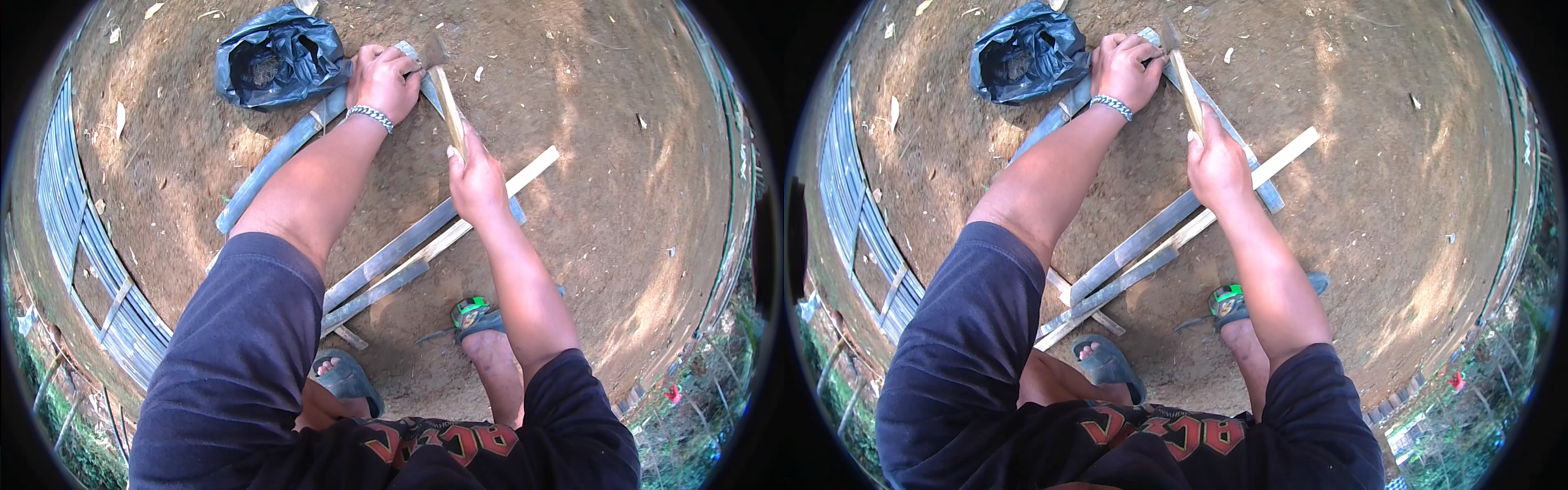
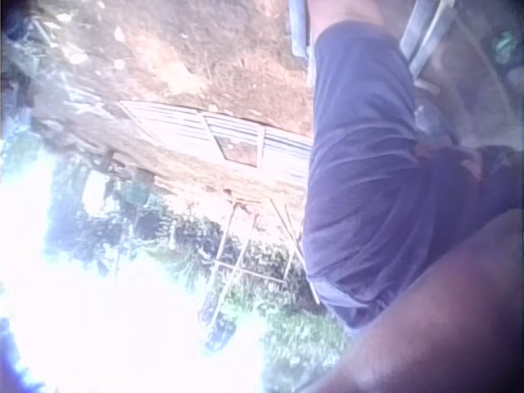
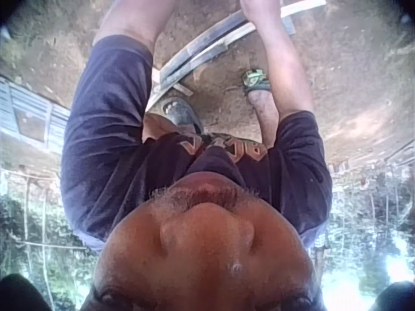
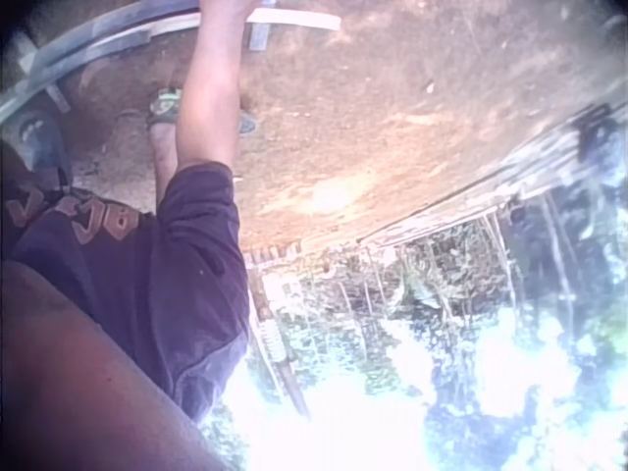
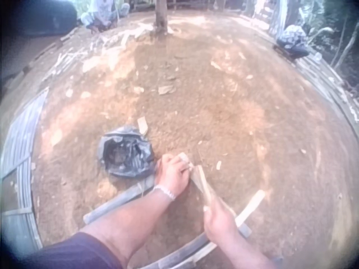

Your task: The person assembles a rectangular bamboo frame by nailing thin bamboo strips to a metal grid structure. They use a hammer to drive nails into the bamboo, securing the pieces together on the ground.

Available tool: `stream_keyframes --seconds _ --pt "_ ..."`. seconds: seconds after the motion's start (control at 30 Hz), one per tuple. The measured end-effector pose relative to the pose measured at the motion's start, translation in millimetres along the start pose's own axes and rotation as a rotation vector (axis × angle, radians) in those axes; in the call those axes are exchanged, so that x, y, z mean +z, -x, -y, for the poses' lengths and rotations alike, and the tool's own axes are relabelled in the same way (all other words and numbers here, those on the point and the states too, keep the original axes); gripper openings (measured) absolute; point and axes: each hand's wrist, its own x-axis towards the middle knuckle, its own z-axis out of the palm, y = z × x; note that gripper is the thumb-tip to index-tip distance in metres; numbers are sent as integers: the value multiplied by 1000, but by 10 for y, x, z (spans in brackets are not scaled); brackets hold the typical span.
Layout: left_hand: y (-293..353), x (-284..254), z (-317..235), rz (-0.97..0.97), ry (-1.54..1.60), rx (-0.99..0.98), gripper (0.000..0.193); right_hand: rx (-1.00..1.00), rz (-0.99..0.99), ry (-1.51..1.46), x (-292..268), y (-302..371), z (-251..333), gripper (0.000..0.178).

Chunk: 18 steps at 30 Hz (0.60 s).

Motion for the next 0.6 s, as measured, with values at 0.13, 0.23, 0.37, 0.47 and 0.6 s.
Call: stream_keyframes --seconds 0.13,0.23,0.37,0.47,0.6 --pt "-16 16 -28 5 -15 4 11 -217 -235 -111 -10 27 -44 56" --pt "-9 11 -32 8 -20 3 11 -197 -210 -87 -2 17 -31 56" --pt "4 -13 -26 15 -4 1 11 -12 -69 -69 -52 -3 -1 55" --pt "-22 1 -40 6 0 18 10 -188 -240 -135 -5 1 -70 55" --pt "-5 -20 -27 10 -16 14 9 38 -42 -44 5 20 19 51"
